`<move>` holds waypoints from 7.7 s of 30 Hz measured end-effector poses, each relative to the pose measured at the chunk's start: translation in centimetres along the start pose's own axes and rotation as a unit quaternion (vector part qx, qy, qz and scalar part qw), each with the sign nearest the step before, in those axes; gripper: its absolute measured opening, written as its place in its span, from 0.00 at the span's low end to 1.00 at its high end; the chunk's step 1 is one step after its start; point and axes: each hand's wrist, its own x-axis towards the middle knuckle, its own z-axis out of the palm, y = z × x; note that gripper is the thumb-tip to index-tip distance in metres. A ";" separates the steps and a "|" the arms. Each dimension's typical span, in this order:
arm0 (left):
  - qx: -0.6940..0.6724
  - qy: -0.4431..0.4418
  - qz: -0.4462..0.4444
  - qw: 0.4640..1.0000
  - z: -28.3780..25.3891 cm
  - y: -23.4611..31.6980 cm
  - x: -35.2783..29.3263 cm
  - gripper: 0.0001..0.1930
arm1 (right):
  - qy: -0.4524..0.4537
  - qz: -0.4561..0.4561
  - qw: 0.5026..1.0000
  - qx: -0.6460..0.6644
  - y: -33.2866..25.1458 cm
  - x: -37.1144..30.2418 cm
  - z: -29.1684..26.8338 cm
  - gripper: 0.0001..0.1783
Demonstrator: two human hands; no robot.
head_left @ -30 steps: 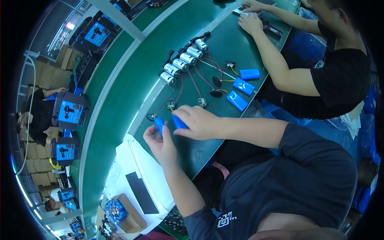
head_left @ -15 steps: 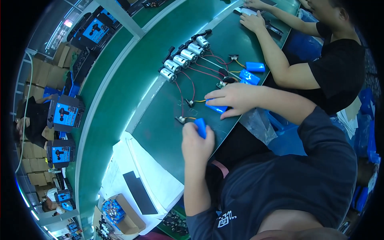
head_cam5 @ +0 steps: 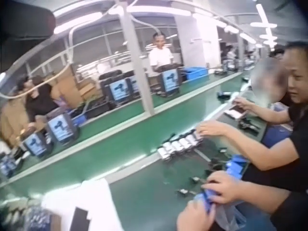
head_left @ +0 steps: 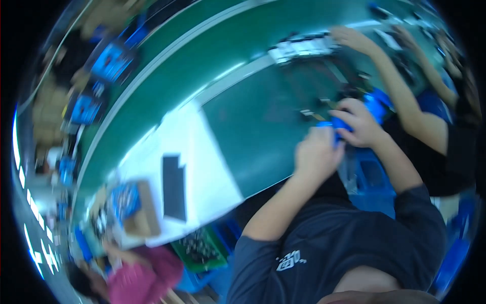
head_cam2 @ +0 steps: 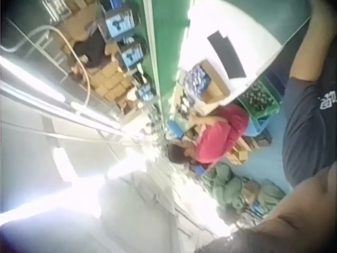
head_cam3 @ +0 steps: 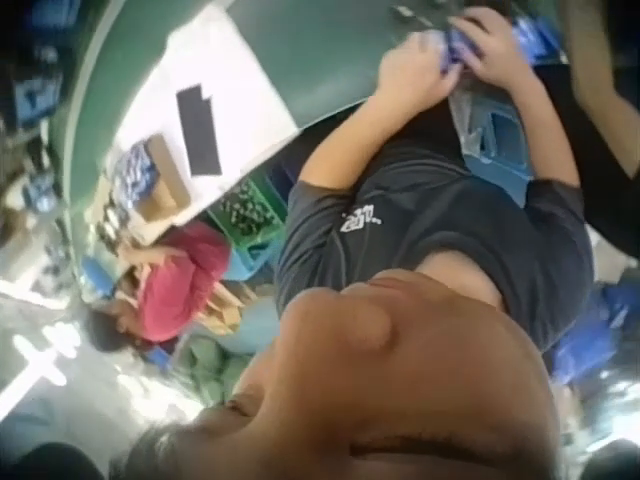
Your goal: Assembling motors, wiring, and plastic components onto a device chassis on a production line.
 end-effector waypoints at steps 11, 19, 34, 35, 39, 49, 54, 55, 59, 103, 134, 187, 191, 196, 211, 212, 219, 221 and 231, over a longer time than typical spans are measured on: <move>0.082 0.211 0.029 0.974 -13.6 -11.6 -5.4 0.14 | 0.053 -0.025 0.995 0.081 -9.1 6.1 -1.8 0.21; 0.318 0.111 -0.289 0.896 -19.7 -22.9 -10.7 0.47 | -0.139 -0.078 0.952 0.262 -17.9 20.2 9.3 0.16; 0.221 0.122 -0.328 0.910 -19.8 -24.5 -10.8 0.44 | -0.239 0.084 0.957 0.141 -25.2 30.0 20.4 0.19; 0.222 0.128 -0.331 0.908 -19.6 -24.6 -11.3 0.43 | -0.236 0.095 0.957 0.140 -25.6 30.0 20.7 0.19; 0.234 0.125 -0.323 0.909 -18.6 -24.7 -10.9 0.42 | -0.274 0.119 0.949 0.104 -26.0 29.8 20.7 0.17; 0.250 0.121 -0.314 0.908 -18.4 -24.7 -11.5 0.41 | -0.122 0.100 0.982 0.106 -25.9 26.9 22.7 0.15; 0.258 0.115 -0.288 0.915 -18.8 -24.8 -10.5 0.44 | -0.054 0.091 0.983 0.150 -24.6 26.4 22.6 0.12; 0.255 0.113 -0.292 0.915 -19.0 -24.7 -10.8 0.44 | -0.046 0.102 0.983 0.147 -24.5 26.2 22.5 0.12; 0.262 0.104 -0.317 0.906 -19.4 -24.4 -11.3 0.46 | 0.062 0.068 0.955 0.283 -23.0 23.4 18.4 0.06; -0.258 -0.106 -0.278 0.919 -4.3 -11.8 27.9 0.34 | 0.179 0.203 0.961 -0.059 12.9 21.7 4.6 0.33; -0.663 0.201 -0.276 0.666 -12.2 -19.6 11.7 0.10 | 0.128 0.130 0.974 -0.137 3.2 21.5 -0.5 0.41; -0.740 0.112 -0.187 0.637 -11.9 -17.6 6.6 0.21 | 0.032 0.286 0.725 0.626 -10.3 21.9 8.5 0.07; -0.751 0.088 -0.146 0.638 -12.2 -17.3 6.5 0.21 | 0.025 0.259 0.719 0.645 -10.2 21.8 8.4 0.06; -0.759 0.080 -0.109 0.637 -12.6 -17.3 6.5 0.21 | 0.019 0.267 0.725 0.634 -10.7 22.0 8.3 0.06; -0.735 0.103 -0.128 0.657 -12.0 -16.6 7.0 0.17 | 0.040 0.247 0.744 0.619 -9.7 21.9 9.3 0.06; -0.717 0.112 -0.135 0.674 -11.9 -16.4 7.1 0.16 | 0.051 0.237 0.759 0.605 -9.5 21.9 9.6 0.06; -0.761 0.092 -0.094 0.635 -11.7 -16.9 6.8 0.15 | 0.163 0.098 0.906 0.378 -11.2 21.2 9.0 0.09; -0.805 0.136 -0.145 0.559 -11.6 -15.2 7.1 0.16 | 0.254 -0.029 0.941 0.223 -10.9 21.2 9.1 0.13; -0.804 0.095 -0.110 0.577 -11.3 -17.2 6.0 0.19 | 0.155 0.048 0.936 0.313 -10.6 21.4 9.5 0.15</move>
